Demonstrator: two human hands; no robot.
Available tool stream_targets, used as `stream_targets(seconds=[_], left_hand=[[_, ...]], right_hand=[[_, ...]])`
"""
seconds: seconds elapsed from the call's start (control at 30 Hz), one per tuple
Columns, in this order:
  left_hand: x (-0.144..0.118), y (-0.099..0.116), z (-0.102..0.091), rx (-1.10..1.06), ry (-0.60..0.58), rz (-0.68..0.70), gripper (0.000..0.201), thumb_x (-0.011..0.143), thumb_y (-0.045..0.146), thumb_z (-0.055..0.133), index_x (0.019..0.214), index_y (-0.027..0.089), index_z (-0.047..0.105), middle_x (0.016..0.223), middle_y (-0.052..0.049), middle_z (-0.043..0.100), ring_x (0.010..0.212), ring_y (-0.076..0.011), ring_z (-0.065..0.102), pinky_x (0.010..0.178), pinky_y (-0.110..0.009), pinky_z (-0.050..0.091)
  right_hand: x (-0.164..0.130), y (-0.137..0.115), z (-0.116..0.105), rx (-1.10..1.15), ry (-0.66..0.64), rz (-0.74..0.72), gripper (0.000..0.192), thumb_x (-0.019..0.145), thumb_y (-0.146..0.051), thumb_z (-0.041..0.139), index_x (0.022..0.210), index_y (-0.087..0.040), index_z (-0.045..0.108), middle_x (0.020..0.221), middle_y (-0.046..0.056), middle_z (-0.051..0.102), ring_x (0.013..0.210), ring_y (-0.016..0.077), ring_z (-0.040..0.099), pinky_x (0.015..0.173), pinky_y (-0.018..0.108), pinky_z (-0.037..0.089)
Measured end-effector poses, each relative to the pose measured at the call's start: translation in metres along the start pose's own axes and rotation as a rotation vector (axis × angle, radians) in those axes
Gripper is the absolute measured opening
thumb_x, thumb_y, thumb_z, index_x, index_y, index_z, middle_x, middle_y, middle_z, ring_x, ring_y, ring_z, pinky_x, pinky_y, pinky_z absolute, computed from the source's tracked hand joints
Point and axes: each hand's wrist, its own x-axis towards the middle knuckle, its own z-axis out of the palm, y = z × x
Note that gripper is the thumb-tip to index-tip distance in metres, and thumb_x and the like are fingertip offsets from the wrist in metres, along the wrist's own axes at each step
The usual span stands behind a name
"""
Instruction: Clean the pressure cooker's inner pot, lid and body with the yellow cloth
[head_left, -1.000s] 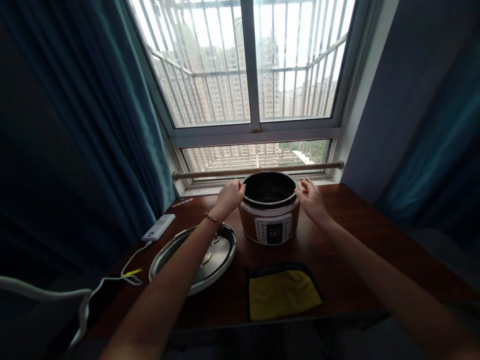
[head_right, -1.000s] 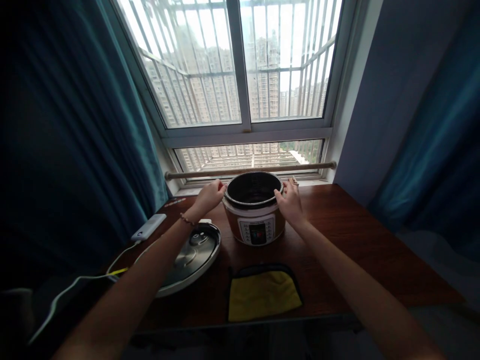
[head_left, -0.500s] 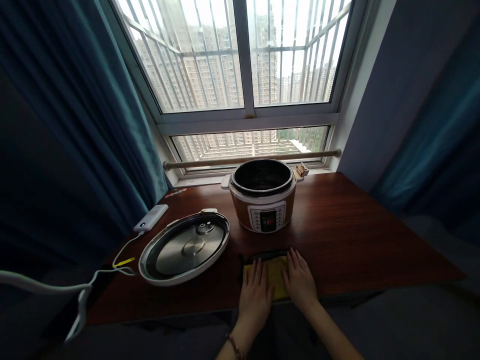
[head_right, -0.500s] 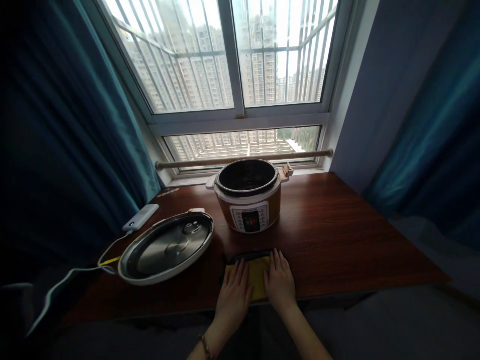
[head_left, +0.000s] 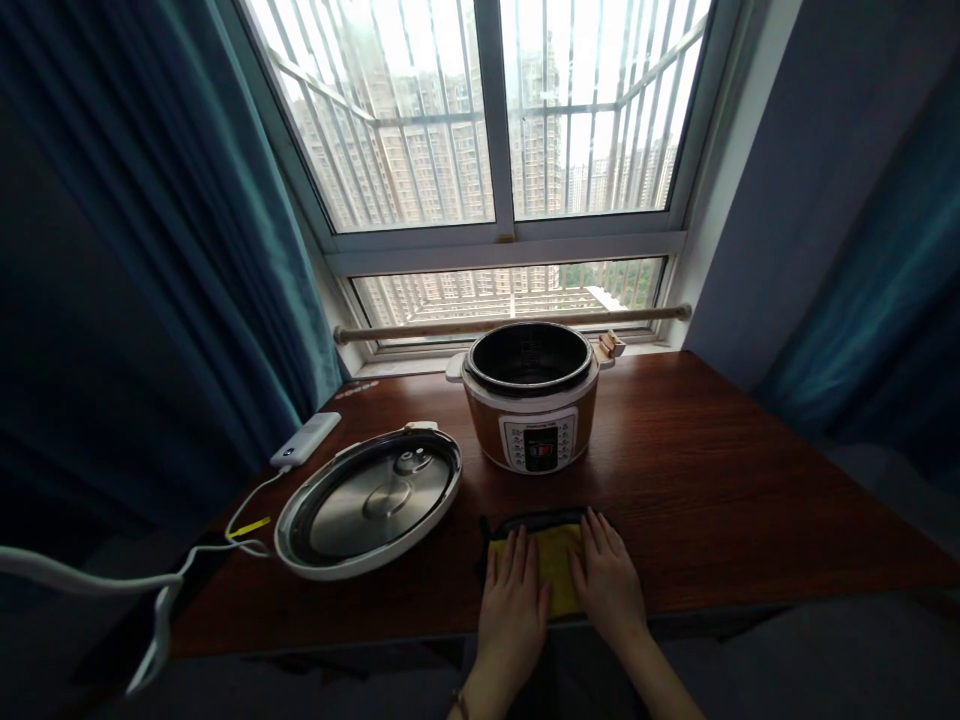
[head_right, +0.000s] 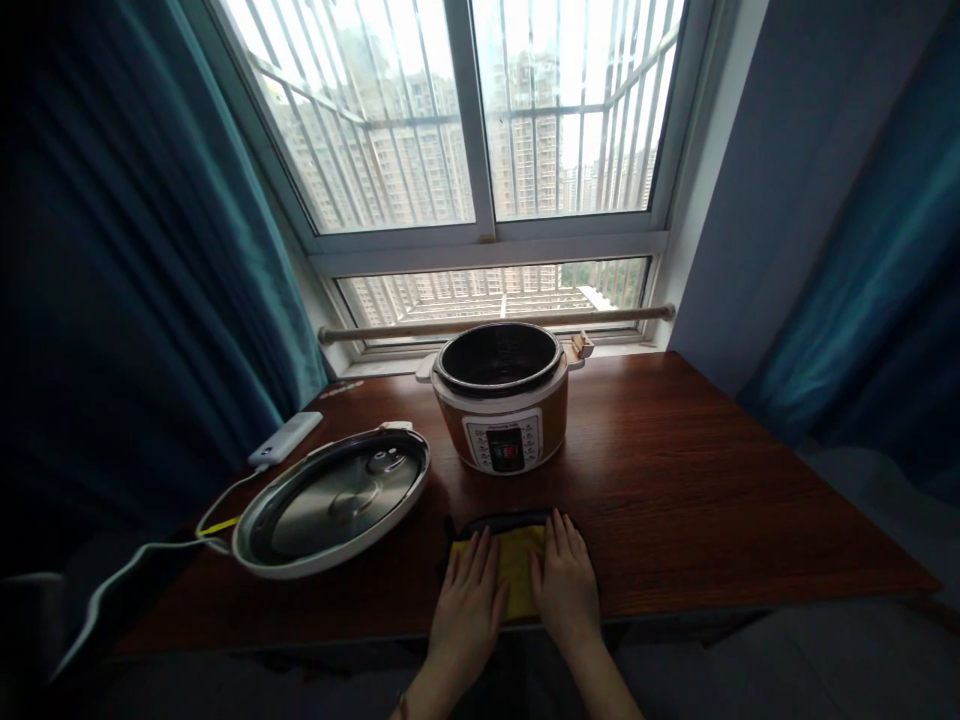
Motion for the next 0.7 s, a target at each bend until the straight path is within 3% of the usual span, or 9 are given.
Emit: stream_targets(seconds=[0.7], left_hand=[[0.002, 0.0012, -0.0072, -0.046, 0.032, -0.036, 0.046, 0.085, 0.032, 0.037, 0.128, 0.018, 0.043, 0.137, -0.008, 0.037, 0.127, -0.024, 0.03, 0.1, -0.044, 0.03]], right_hand=[[-0.001, 0.0021, 0.0067, -0.017, 0.044, -0.023, 0.049, 0.084, -0.033, 0.041, 0.125, -0.008, 0.046, 0.131, 0.012, 0.045, 0.121, 0.026, 0.037, 0.099, 0.038, 0.031]])
